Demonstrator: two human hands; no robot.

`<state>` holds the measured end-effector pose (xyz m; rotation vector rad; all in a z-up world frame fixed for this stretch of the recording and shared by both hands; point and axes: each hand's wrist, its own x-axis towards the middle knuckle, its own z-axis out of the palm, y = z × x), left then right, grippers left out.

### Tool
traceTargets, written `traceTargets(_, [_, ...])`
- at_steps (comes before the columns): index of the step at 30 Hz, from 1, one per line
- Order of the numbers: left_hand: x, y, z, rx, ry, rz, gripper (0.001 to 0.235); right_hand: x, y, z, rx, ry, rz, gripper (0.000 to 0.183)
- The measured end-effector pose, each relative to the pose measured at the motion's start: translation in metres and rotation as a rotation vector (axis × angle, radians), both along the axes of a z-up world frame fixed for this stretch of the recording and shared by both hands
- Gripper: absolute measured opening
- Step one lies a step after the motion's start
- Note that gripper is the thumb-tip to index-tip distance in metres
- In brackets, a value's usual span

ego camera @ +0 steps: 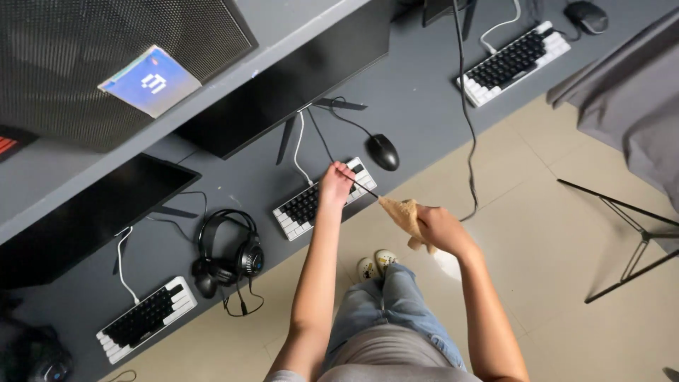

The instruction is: The person wipes a keyboard, mouse, and headphones with a cloth on a desk. They lift and turn the keyboard to clean its underside, wipe the mouse and its cable, and clean the earcups and headband of the headphones before placing them back on the desk.

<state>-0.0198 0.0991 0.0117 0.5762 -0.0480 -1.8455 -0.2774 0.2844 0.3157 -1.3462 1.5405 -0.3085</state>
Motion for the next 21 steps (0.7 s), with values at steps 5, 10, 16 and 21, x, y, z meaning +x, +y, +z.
traceTargets(5, [0.009, -0.002, 0.024, -0.005, 0.099, 0.026, 0.02, -0.025, 0.027, 0.021, -0.199, 0.269, 0.045, 0.019])
traceTargets(10, [-0.041, 0.07, 0.148, -0.143, -0.092, -0.153, 0.015, -0.034, 0.034, 0.018, -0.269, 0.131, -0.029, 0.016])
traceTargets(16, [-0.08, 0.137, 0.202, -0.288, -0.247, -0.432, 0.012, -0.015, 0.031, 0.018, -0.508, -0.143, -0.164, 0.011])
traceTargets(21, [-0.075, 0.138, 0.262, -0.401, -0.189, -0.42, 0.012, -0.011, 0.025, -0.018, -0.616, -0.555, -0.427, 0.032])
